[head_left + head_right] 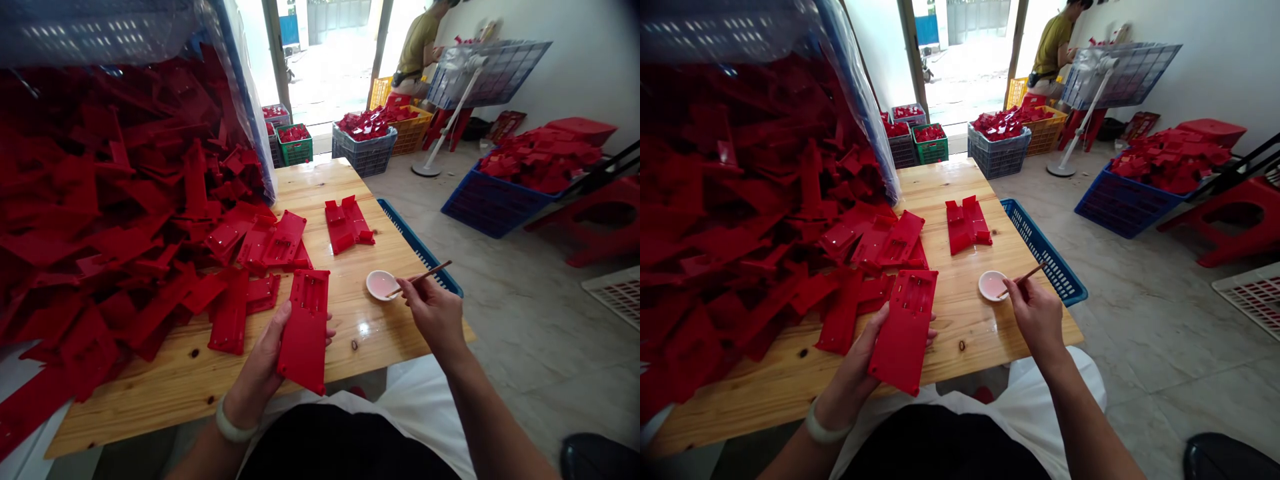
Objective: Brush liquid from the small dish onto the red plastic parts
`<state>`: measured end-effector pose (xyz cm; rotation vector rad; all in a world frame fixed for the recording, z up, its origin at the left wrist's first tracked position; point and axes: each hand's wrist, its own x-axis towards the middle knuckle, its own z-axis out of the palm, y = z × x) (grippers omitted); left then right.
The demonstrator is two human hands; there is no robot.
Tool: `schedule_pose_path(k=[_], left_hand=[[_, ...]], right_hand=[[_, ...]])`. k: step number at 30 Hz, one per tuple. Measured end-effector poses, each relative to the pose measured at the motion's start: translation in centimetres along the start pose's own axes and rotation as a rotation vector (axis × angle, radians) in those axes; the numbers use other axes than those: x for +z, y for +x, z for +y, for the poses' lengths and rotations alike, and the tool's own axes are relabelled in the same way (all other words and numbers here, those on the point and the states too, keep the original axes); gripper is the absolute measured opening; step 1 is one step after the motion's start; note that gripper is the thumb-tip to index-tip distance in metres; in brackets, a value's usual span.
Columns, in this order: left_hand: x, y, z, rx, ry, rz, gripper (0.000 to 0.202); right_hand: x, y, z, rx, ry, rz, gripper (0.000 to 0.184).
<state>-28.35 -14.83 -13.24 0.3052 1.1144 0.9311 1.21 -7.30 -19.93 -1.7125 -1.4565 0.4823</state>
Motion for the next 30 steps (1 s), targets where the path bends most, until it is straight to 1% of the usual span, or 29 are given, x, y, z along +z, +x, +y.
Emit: schedule_pose_path(k=[6, 10, 13, 16, 18, 20, 23, 25, 26, 27, 30], left_hand=[[-0.1, 0.2, -0.5, -0.014, -0.093, -0.027, 0.065], [0.0, 0.3, -0.7, -0.005, -0.157, -0.082, 0.068], [0.2, 0.0, -0.6, 0.002, -0.155, -0.111, 0.074], [0.5, -0.4, -0.5, 0.015, -0.121, -0.1, 0.075], [0.7, -0.7, -0.4, 0.025, -0.096, -0.091, 0.072], [0.8, -0.9, -0.4, 0.028, -0.074, -0.101, 0.074], [0.6, -0.8, -0.6, 0.08, -0.07, -0.124, 0.087], [0.1, -0.3, -0.6, 0.149, -0.077, -0.12, 0.108], [-0.1, 0.0, -0.6, 0.164, -0.087, -0.119, 0.115], [-0.4, 0.4, -0.6, 0.14, -0.099, -0.126, 0.116], [-1.0, 1.6, -0.5, 0.009, -0.164, -0.159, 0.1]], right_hand=[[-0.4, 0.1, 0.3, 0.011, -0.03, 0.004, 0.06], [-0.7, -0.3, 0.6, 0.03, 0.01, 0.011, 0.059], [-1.1, -0.8, 0.5, 0.056, 0.051, 0.02, 0.06], [-1.6, -1.4, -0.6, 0.088, 0.089, 0.054, 0.057], [-2.0, -2.0, -1.9, 0.114, 0.17, 0.081, 0.051], [-2.1, -2.5, -3.3, 0.121, 0.278, 0.111, 0.043], [-2.1, -3.0, -4.8, 0.072, 0.342, 0.146, 0.035], [-1.9, -3.1, -5.2, 0.065, 0.355, 0.148, 0.034], [-1.8, -3.1, -5.2, 0.076, 0.373, 0.153, 0.034], [-1.8, -3.1, -5.2, 0.09, 0.395, 0.162, 0.033], [-1.8, -3.0, -4.9, 0.108, 0.417, 0.201, 0.032]])
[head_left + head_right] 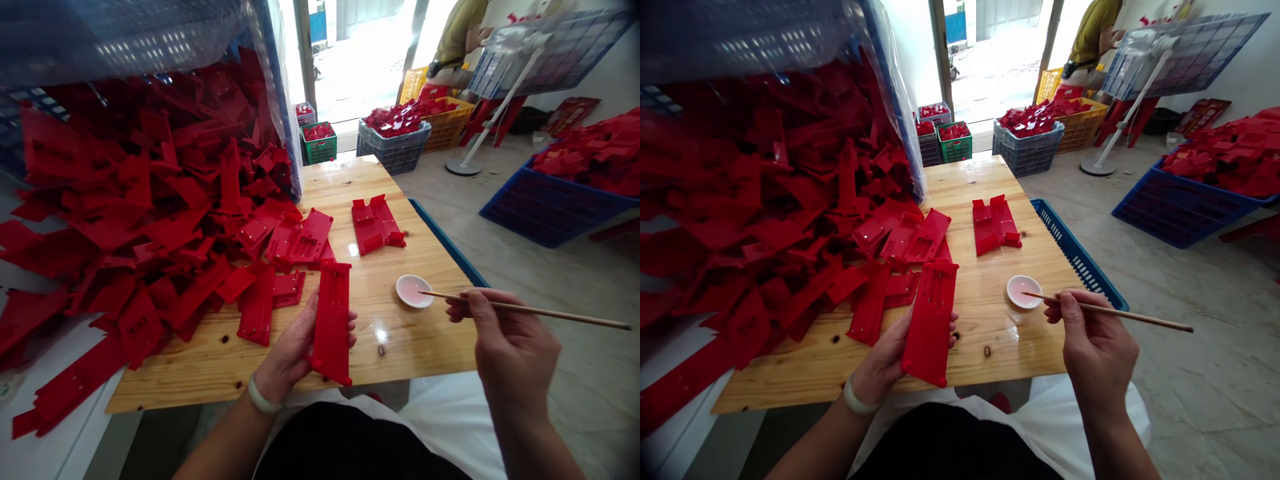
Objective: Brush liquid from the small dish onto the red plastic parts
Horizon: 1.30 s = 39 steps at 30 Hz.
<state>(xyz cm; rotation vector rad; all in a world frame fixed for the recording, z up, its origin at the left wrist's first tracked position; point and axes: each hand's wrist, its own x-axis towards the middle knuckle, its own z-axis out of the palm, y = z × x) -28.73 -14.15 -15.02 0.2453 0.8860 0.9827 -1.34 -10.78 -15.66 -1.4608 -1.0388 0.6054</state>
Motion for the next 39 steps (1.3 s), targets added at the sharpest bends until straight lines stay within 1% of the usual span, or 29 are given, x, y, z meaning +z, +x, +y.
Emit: schedule_pose_path(k=[2, 5, 9, 11, 13, 15, 16, 19, 22, 24, 27, 29, 31, 34, 39], left_hand=[[-0.3, 0.8, -0.1, 0.014, -0.043, 0.014, 0.099], [-0.6, 1.8, -0.4, 0.116, -0.08, 0.058, 0.101], [-0.5, 2.6, -0.7, 0.164, -0.134, 0.12, 0.092], [-0.5, 2.7, -0.8, 0.173, -0.169, 0.146, 0.084], [-0.5, 2.8, -0.8, 0.162, -0.192, 0.155, 0.067], [-0.5, 2.9, -0.8, 0.122, -0.209, 0.16, 0.05], [-0.5, 2.9, -0.8, 0.097, -0.217, 0.164, 0.045], [-0.4, 2.7, -0.5, 0.059, -0.24, 0.181, 0.043], [0.3, 2.0, 0.0, 0.046, -0.247, 0.187, 0.039], [1.1, 1.2, 0.3, 0.033, -0.236, 0.161, 0.042], [2.3, -0.2, 0.6, 0.017, -0.197, 0.08, 0.063], [2.8, -1.1, 0.5, 0.018, -0.156, 0.055, 0.074], [3.2, -1.9, 0.1, 0.02, -0.103, 0.066, 0.078], [3.6, -2.9, -0.7, 0.007, -0.023, 0.076, 0.078], [4.4, -3.9, -1.4, 0.003, 0.082, 0.137, 0.086]], right_hand=[[-0.2, 0.1, 0.3, -0.004, -0.031, -0.003, 0.035], [-0.3, 0.2, 0.9, 0.005, -0.072, -0.019, 0.04], [-0.4, 0.1, 1.3, 0.018, -0.075, -0.004, 0.041], [-0.4, 0.1, 1.5, 0.017, -0.075, 0.009, 0.041], [-0.4, 0.1, 1.6, 0.021, -0.07, 0.015, 0.041], [-0.4, 0.0, 1.7, 0.026, -0.05, 0.013, 0.041], [-0.4, -0.1, 1.7, 0.026, -0.034, 0.014, 0.041], [-0.2, -0.5, 1.2, 0.021, 0.025, 0.029, 0.034], [0.1, -1.2, -0.1, 0.007, 0.134, 0.037, 0.025], [0.5, -1.9, -1.3, -0.002, 0.236, 0.0, 0.02], [1.0, -3.0, -3.2, -0.024, 0.322, -0.114, 0.012], [1.3, -3.7, -4.4, -0.047, 0.329, -0.188, 0.007], [1.7, -4.2, -5.4, -0.08, 0.324, -0.254, 0.007], [2.2, -4.7, -6.2, -0.143, 0.279, -0.354, 0.012], [2.9, -5.2, -6.3, -0.257, 0.242, -0.458, 0.019]])
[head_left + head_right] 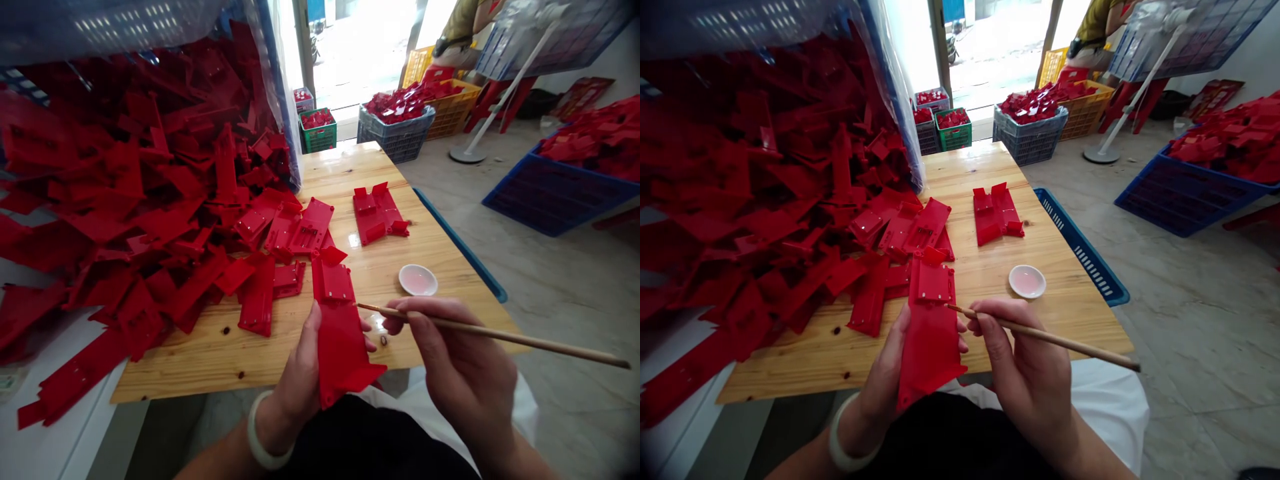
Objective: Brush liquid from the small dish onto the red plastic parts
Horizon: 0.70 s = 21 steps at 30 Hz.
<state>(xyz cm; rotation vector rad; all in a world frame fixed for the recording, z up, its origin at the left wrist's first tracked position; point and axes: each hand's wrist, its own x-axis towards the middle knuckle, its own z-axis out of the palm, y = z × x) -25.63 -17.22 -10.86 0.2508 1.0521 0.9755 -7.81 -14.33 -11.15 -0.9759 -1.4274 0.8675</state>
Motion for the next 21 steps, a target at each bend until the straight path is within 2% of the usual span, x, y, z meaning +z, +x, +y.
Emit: schedule_pose_path(k=[7, 17, 21], left_hand=[[0.1, -0.4, 0.0, -0.01, 0.046, -0.006, 0.085], [0.0, -0.5, 0.0, -0.018, 0.124, 0.086, 0.085], [-0.4, -0.2, -0.3, -0.011, 0.082, 0.029, 0.082]], right_hand=[[0.4, -0.3, 0.4, -0.074, -0.127, -0.128, 0.02], [1.2, 0.3, 0.4, -0.18, -0.163, -0.185, 0.024], [1.0, 0.3, 0.3, -0.178, -0.186, -0.2, 0.022]])
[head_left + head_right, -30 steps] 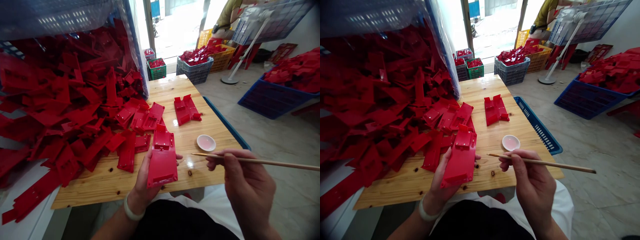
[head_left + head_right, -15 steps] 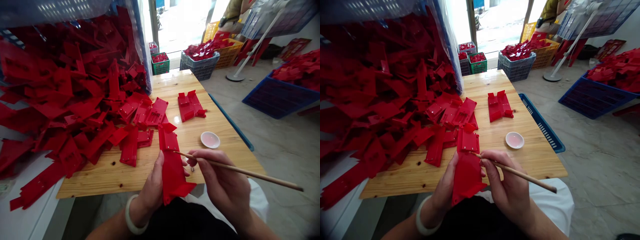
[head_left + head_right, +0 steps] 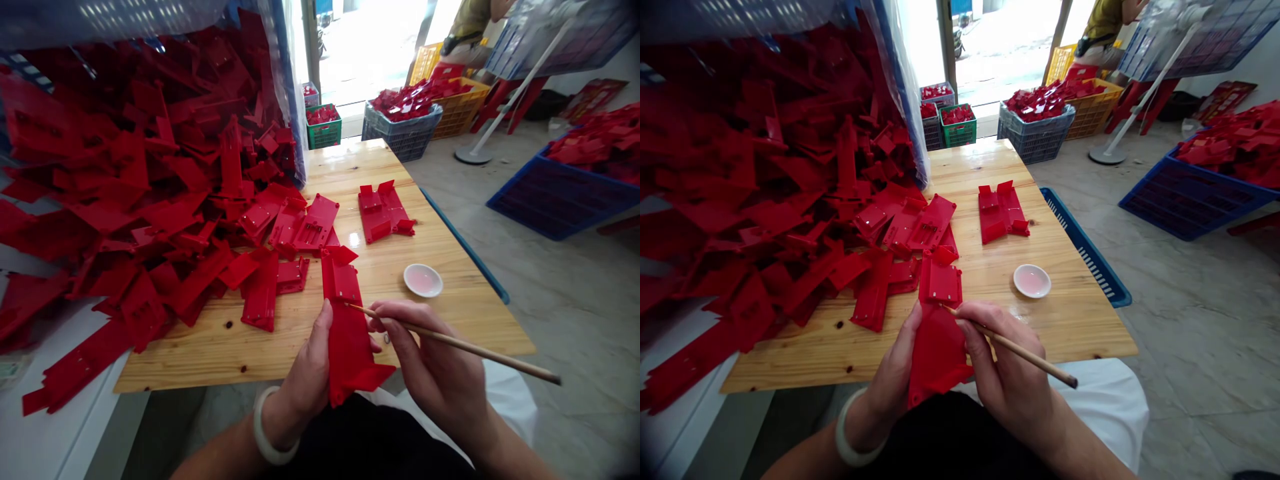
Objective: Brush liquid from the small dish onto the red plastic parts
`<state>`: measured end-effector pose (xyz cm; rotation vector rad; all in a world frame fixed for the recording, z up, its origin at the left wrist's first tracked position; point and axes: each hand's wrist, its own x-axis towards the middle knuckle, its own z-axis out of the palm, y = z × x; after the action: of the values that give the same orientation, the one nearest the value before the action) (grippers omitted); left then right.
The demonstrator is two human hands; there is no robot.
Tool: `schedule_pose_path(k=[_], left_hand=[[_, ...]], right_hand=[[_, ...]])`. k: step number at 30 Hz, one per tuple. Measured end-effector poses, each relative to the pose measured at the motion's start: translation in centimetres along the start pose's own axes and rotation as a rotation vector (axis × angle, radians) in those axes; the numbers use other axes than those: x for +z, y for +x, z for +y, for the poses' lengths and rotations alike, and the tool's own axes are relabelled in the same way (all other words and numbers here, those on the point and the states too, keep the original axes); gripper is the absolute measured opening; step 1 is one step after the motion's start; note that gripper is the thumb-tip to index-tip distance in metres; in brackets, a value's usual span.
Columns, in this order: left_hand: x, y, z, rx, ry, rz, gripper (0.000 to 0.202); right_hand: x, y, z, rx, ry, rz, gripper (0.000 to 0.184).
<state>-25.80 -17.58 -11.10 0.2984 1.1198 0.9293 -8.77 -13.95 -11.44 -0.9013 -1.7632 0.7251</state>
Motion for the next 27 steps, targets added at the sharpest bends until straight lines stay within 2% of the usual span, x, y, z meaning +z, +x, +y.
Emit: schedule_pose_path(k=[3, 8, 15, 27], left_hand=[[-0.14, 0.22, -0.04, -0.003, -0.043, -0.045, 0.081], [-0.05, 0.41, 0.24, -0.035, -0.09, -0.076, 0.089], [-0.26, 0.73, 0.47, -0.07, -0.174, -0.22, 0.081], [0.11, 0.82, 0.54, -0.097, -0.211, -0.222, 0.077]], right_hand=[[-0.2, -0.24, 0.12, 0.031, 0.011, -0.003, 0.022], [-0.58, -0.51, 0.43, 0.083, 0.014, 0.067, 0.018], [-0.51, -0.23, 0.31, 0.152, 0.101, 0.152, 0.016], [-0.22, -0.34, 0.81, 0.167, 0.133, 0.153, 0.016]])
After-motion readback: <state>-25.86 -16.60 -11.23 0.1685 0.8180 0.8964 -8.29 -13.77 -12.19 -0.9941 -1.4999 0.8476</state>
